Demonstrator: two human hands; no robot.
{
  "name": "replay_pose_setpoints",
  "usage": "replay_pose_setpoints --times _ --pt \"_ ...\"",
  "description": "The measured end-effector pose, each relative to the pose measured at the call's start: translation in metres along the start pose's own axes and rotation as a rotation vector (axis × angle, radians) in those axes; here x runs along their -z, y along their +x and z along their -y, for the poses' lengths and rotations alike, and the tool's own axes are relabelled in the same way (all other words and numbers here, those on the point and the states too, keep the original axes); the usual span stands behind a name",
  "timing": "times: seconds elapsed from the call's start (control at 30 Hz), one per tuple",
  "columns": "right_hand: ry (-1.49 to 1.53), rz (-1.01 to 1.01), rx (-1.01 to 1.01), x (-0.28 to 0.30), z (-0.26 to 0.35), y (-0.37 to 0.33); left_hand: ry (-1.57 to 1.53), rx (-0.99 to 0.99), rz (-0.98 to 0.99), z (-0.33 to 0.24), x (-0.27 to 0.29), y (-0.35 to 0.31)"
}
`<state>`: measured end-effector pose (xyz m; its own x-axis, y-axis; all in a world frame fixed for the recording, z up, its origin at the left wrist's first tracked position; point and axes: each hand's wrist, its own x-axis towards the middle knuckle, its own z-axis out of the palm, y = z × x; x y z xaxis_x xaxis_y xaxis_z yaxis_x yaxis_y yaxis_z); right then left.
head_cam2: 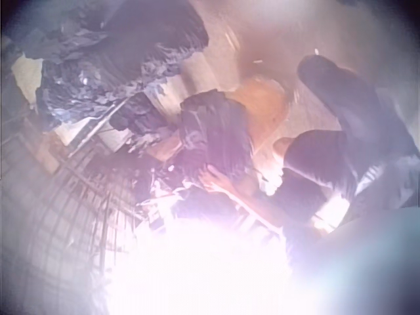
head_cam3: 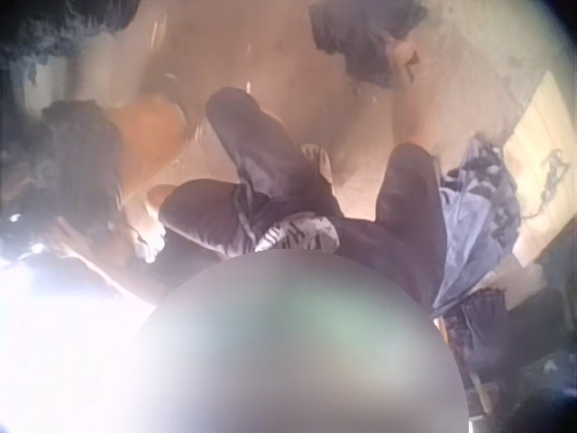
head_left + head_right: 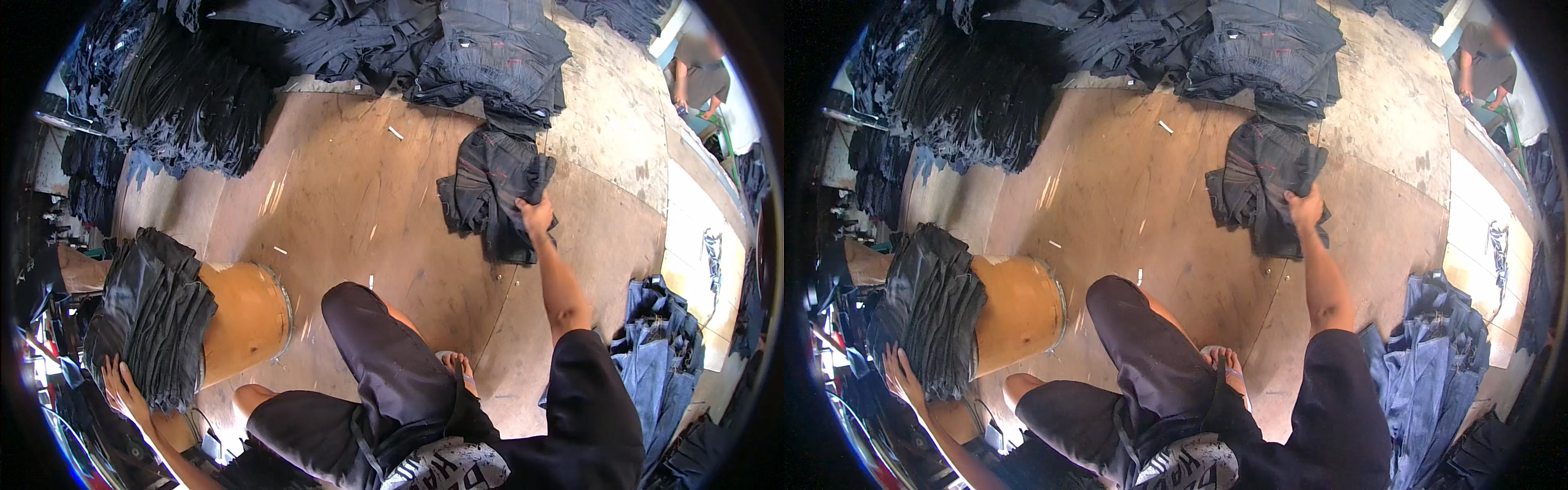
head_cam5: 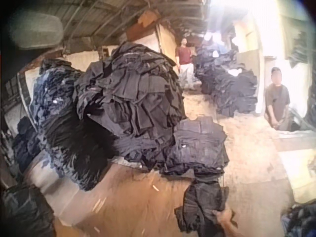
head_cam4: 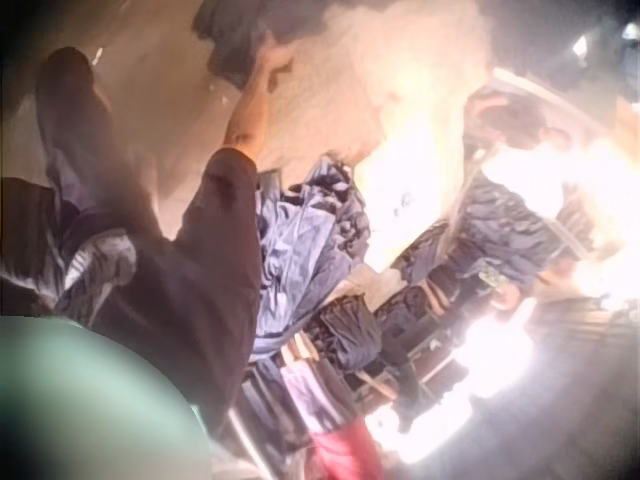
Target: The person folds black shorts on the floor and then uses a scraping tool to remove threads or lint from the fabric. The person handles the shorts one at a time, folding them and placing them in a pile before scraping.
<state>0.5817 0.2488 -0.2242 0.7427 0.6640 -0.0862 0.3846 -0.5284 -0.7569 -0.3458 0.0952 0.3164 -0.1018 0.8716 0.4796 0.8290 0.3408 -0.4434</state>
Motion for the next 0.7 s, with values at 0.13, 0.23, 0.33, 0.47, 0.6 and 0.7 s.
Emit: replay_pose_setpoints --times 0.13,0.23,0.33,0.47,0.6,0.7 --pt "-0.005 0.021 0.485 -0.004 0.061 -0.077 0.016 -0.006 -0.007 0.002 0.000 0.000" --pt "0.163 0.118 0.719 0.014 0.133 -0.101 0.019 0.028 0.004 -0.012 0.009 0.003" --pt "0.201 0.332 0.676 0.044 0.210 -0.109 -0.012 0.029 -0.081 -0.045 0.028 0.008" --pt "0.172 0.624 0.868 0.102 0.301 -0.130 -0.373 -0.174 -0.374 -0.109 0.063 0.017" --pt "0.295 0.934 0.944 0.159 0.389 -0.155 -0.809 -0.268 -0.011 -0.194 0.079 0.002" --pt "0.293 0.940 0.941 0.194 0.431 -0.192 -1.379 -0.166 0.348 -0.262 0.066 -0.011"
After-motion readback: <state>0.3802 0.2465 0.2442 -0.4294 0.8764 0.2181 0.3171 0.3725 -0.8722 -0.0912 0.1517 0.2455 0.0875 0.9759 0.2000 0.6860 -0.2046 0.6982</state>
